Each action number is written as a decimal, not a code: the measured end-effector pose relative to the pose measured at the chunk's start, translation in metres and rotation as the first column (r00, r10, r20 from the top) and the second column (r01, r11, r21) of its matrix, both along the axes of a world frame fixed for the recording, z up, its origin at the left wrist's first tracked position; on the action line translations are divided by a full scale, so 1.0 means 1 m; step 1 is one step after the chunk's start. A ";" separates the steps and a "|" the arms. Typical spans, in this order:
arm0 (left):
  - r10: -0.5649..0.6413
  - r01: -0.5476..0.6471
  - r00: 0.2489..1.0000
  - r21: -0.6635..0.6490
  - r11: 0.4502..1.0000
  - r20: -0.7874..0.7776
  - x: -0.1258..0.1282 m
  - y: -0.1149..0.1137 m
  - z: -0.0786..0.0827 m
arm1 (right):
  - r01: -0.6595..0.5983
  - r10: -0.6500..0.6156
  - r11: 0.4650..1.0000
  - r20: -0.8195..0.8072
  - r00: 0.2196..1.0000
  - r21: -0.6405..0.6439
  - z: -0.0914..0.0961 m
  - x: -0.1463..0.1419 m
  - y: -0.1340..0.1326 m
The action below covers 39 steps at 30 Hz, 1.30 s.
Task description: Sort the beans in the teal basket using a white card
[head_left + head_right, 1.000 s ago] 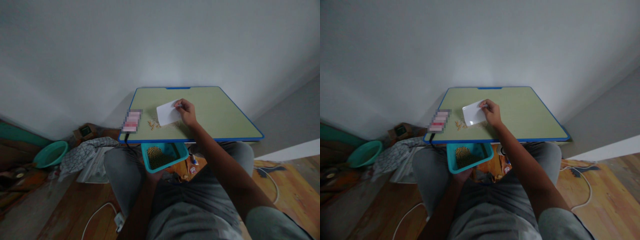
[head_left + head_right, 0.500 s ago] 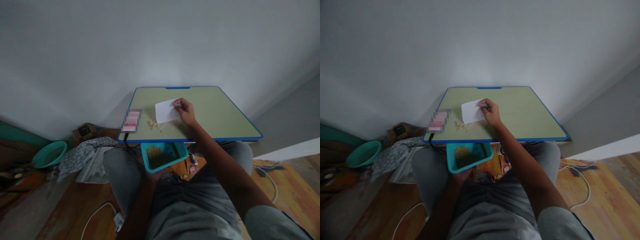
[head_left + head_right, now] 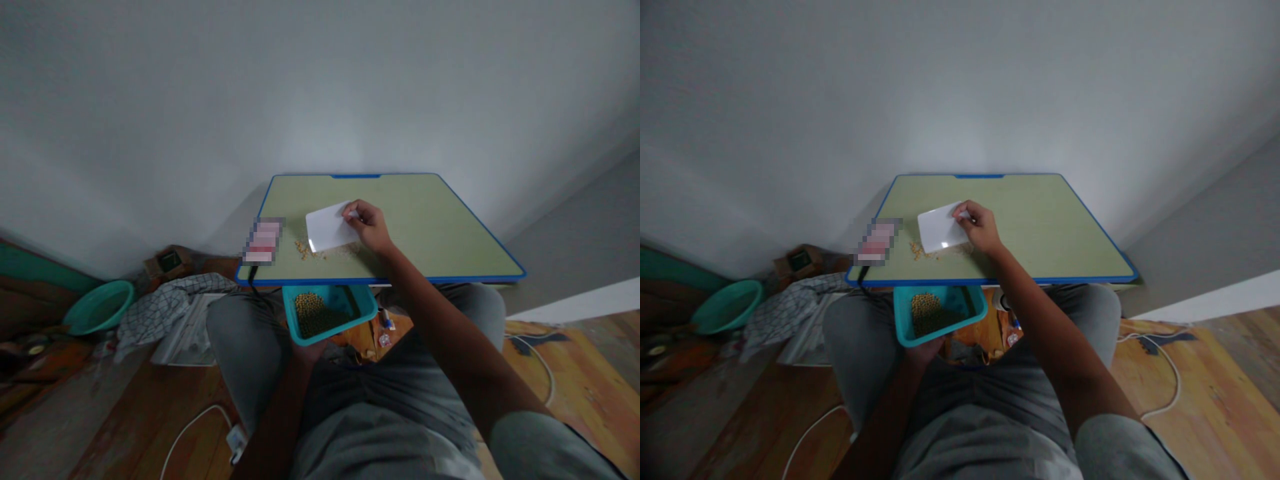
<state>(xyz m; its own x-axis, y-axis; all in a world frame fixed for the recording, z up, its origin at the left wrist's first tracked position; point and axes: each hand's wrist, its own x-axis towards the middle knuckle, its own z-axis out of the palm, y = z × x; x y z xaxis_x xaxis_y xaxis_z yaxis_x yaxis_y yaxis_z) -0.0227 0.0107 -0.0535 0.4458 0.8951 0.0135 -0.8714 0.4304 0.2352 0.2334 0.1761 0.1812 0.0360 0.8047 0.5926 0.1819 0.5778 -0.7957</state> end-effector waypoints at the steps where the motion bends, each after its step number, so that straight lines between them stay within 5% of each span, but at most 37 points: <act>1: 0.004 -0.004 1.000 -0.003 1.000 -0.008 0.000 0.000 0.000 | -0.009 0.009 1.000 -0.002 1.000 -0.007 0.000 0.000 0.000; 10: 0.026 -0.027 0.998 -0.019 0.999 -0.049 -0.001 0.000 -0.005 | -0.089 0.090 0.995 0.015 0.996 -0.038 0.002 0.000 -0.003; 30: 0.059 -0.069 0.995 -0.139 0.988 -0.076 0.001 0.000 -0.004 | 0.250 -0.250 0.968 0.058 0.966 0.020 0.005 0.001 -0.008; 39: 0.043 -0.050 0.997 -0.109 0.993 -0.060 0.003 0.000 -0.006 | 0.298 -0.300 0.954 0.041 0.953 0.037 0.010 0.000 -0.011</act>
<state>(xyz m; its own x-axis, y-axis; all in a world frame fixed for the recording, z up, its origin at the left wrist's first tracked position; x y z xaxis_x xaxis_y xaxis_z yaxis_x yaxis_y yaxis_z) -0.0200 0.0103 -0.0596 0.4009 0.9094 -0.1111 -0.8774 0.4160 0.2390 0.2336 0.1650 0.1909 0.2445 0.7432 0.6228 0.3856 0.5148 -0.7657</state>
